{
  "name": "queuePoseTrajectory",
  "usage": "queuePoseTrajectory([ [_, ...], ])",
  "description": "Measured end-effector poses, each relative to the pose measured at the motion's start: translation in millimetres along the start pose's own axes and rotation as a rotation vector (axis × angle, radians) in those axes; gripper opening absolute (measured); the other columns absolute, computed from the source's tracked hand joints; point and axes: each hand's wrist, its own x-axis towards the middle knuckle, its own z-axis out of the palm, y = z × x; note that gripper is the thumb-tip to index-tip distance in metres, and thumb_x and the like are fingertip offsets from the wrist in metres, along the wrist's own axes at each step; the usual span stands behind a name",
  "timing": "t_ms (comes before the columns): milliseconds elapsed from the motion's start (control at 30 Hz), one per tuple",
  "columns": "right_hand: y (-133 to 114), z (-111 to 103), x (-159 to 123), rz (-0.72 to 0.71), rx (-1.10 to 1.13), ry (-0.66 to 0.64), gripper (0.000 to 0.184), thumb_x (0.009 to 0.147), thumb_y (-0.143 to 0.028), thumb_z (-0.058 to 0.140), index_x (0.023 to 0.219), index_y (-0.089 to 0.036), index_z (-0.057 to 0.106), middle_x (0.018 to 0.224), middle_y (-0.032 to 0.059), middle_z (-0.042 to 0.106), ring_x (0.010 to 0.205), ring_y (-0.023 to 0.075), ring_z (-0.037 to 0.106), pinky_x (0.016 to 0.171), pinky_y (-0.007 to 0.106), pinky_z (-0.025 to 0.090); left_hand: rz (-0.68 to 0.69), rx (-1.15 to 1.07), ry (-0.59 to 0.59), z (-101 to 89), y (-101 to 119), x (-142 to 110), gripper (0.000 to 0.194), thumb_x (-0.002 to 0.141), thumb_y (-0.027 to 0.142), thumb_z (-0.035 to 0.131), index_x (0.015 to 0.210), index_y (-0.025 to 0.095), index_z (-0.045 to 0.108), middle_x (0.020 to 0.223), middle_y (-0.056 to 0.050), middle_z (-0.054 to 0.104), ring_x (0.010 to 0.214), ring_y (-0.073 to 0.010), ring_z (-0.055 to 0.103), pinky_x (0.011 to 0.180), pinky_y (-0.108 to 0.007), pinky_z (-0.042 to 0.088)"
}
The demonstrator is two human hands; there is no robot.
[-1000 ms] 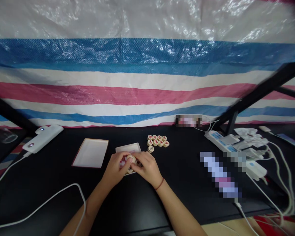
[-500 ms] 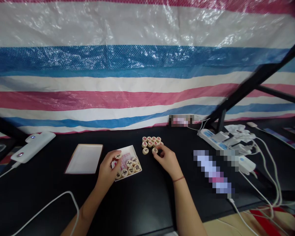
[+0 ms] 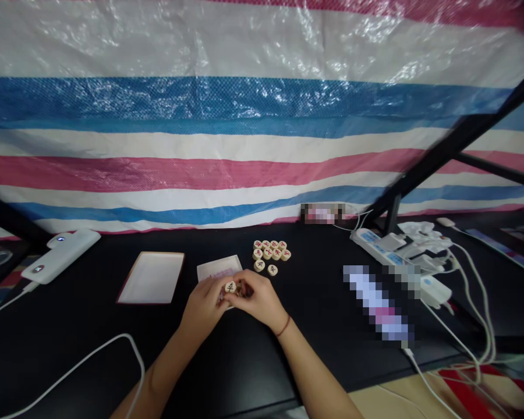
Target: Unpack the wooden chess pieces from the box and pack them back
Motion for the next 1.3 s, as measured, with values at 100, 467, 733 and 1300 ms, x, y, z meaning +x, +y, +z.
queuePoseTrajectory([
  [100,3,-1,-1,-0.004,-0.03,0.029,0.018,0.079,-0.031,0.066,0.094,-0.02,0.066,0.067,-0.0018,0.059,0.057,0.0117,0.054,0.057,0.022,0.045,0.044,0.042,0.004,0.8,2,1,0.023,0.093,0.031,0.05,0.109,0.022,0.062,0.092,-0.006,0.072,0.086,-0.0211,0.066,0.083,-0.036,0.051],
  [467,60,-69,-12,0.327,-0.376,0.221,0.022,0.078,-0.033,0.057,0.091,-0.018,0.066,0.084,0.0047,0.069,0.059,0.0138,0.055,0.061,0.027,0.045,-0.057,0.046,-0.146,0.4,-3,3,0.033,0.088,0.036,0.058,0.118,0.023,0.062,0.116,-0.008,0.067,0.107,-0.0243,0.06,0.092,-0.04,0.045],
  [733,61,-61,-12,0.29,-0.348,0.106,0.023,0.08,-0.027,0.053,0.099,-0.022,0.065,0.095,0.0051,0.068,0.059,0.0136,0.055,0.063,0.028,0.048,-0.102,0.021,-0.194,-2.9,-1,4,0.026,0.089,0.035,0.056,0.111,0.025,0.066,0.113,-0.007,0.068,0.107,-0.0246,0.061,0.091,-0.04,0.045],
  [1300,69,-53,-12,0.308,-0.374,0.117,0.031,0.08,-0.026,0.054,0.11,-0.021,0.06,0.105,0.0063,0.067,0.058,0.0128,0.053,0.061,0.027,0.046,-0.124,0.007,-0.234,-3.2,-1,5,0.023,0.09,0.033,0.055,0.109,0.025,0.066,0.113,-0.005,0.069,0.107,-0.0229,0.061,0.092,-0.039,0.043],
])
